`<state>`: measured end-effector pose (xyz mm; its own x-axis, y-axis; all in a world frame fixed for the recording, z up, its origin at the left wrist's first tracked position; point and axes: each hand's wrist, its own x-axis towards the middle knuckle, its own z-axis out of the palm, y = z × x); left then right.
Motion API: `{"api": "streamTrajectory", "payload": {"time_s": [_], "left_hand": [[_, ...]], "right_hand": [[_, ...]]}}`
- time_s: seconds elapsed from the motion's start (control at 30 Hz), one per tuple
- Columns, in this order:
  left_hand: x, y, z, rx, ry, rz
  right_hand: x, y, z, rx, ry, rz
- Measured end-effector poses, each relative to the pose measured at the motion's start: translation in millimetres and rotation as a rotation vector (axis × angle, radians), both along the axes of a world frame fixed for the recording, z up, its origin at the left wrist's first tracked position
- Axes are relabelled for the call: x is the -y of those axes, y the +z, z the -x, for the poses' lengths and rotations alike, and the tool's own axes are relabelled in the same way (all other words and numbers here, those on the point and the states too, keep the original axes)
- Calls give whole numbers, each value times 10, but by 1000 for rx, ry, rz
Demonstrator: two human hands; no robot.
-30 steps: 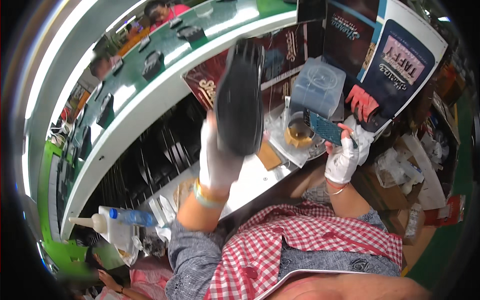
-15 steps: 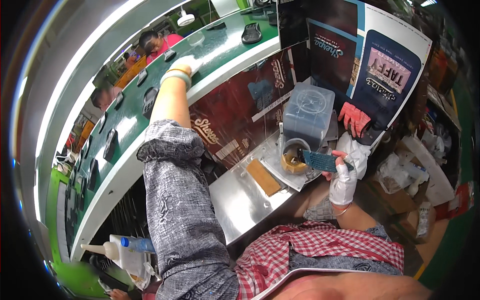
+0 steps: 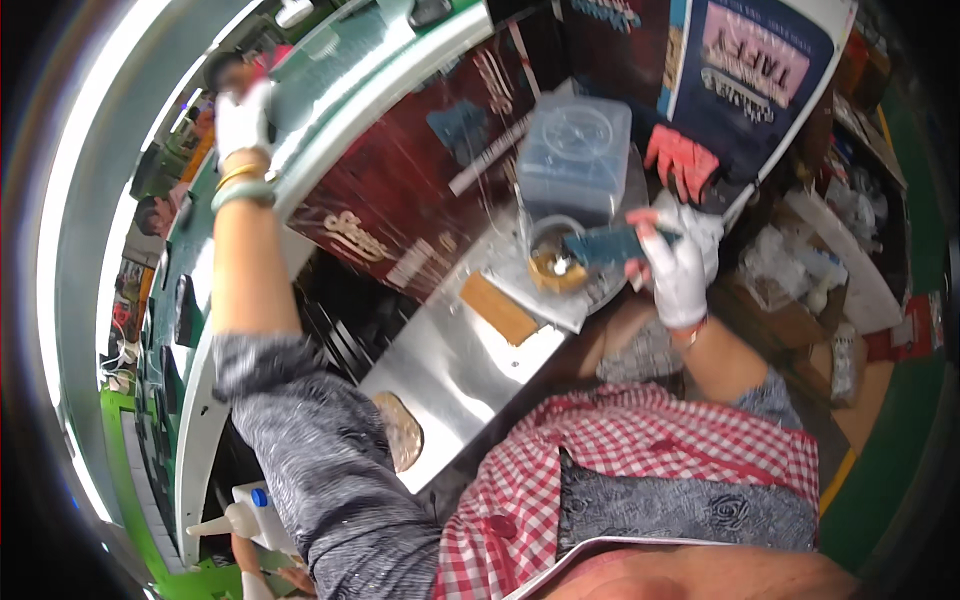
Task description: The person scrubs the sole of a black slipper with a green brush, repeatedly dipping the brush into a container of liquid. They handle multiple slippers one at a time, scrubbing the soles and placing them on a nearby counter.
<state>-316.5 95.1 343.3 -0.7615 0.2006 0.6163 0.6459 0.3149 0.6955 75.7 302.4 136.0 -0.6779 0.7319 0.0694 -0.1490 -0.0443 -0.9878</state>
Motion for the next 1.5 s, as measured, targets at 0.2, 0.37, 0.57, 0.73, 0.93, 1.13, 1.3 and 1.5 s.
{"api": "streamTrajectory", "payload": {"time_s": [0.2,0.37,0.57,0.73,0.93,1.13,1.3,1.5], "left_hand": [[395,-918,-2275,197,-458,-156],[733,-2314,-2858,739,-412,-234],[810,-3170,-3039,1283,-568,-953],[663,-3166,-3114,1337,-668,-1017],[605,-3403,-3094,1361,-725,-1124],[491,-3272,-3162,1364,-622,-1119],[566,-3285,-3209,1417,-647,-1032],[476,-3175,-3263,1418,-600,-1088]], "right_hand": [[-215,-225,284,2,186,-304],[-273,-506,501,178,291,-340],[-421,-544,553,180,283,-306],[-519,-672,624,192,304,-289],[-656,-914,505,112,344,238],[465,-399,388,79,433,127],[722,-399,470,71,490,104],[761,-418,431,135,527,66]]}}
